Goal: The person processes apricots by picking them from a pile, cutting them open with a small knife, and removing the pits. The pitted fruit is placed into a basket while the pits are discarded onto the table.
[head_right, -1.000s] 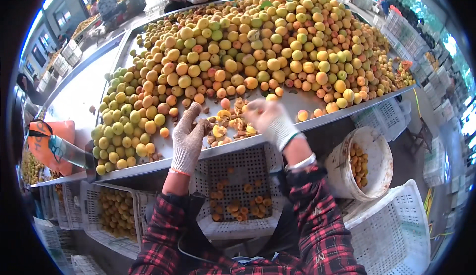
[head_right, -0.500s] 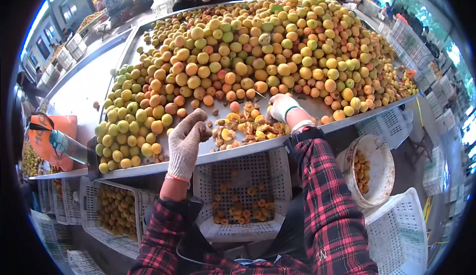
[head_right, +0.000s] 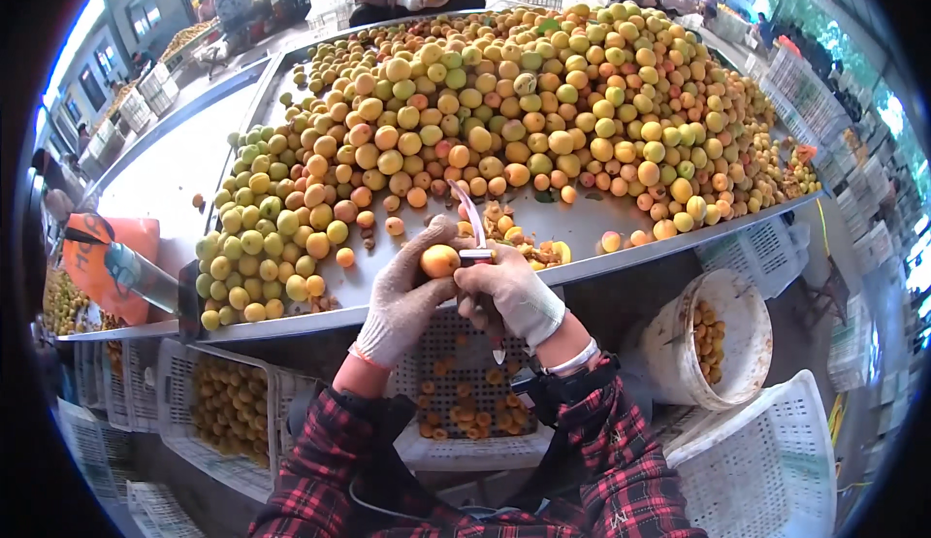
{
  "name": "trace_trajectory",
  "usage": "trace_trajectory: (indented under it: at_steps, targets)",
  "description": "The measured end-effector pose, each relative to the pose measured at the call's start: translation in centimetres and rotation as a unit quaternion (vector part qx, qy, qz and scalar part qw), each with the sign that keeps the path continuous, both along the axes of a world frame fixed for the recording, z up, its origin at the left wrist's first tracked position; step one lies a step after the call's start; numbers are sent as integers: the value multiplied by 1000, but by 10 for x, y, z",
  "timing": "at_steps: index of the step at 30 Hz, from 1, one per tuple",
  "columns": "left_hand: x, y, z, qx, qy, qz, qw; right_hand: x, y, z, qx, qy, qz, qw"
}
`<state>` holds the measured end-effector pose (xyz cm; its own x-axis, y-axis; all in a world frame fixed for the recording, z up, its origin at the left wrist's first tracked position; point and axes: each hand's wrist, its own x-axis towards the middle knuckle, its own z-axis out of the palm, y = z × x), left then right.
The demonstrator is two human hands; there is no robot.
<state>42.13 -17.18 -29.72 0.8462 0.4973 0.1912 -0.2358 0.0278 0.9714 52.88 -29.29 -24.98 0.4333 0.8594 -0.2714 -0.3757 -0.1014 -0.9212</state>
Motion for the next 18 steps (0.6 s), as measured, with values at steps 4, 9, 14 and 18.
trace_trajectory:
  at_steps: [4,9,14,18]
  targets:
    - [-2,7,8,-91,17,-14,996,8,-5,-19,4,-89,33,995]
    - [-3,7,15,-122,10,-25,992,9,-8,-30,71,-92,88,989]
    - [-4,7,17,-123,-3,-16,992,6,-9,-36,89,-159,109,977]
    - [-9,8,16,-119,25,-53,991,4,-11,-22,-31,-191,130,972]
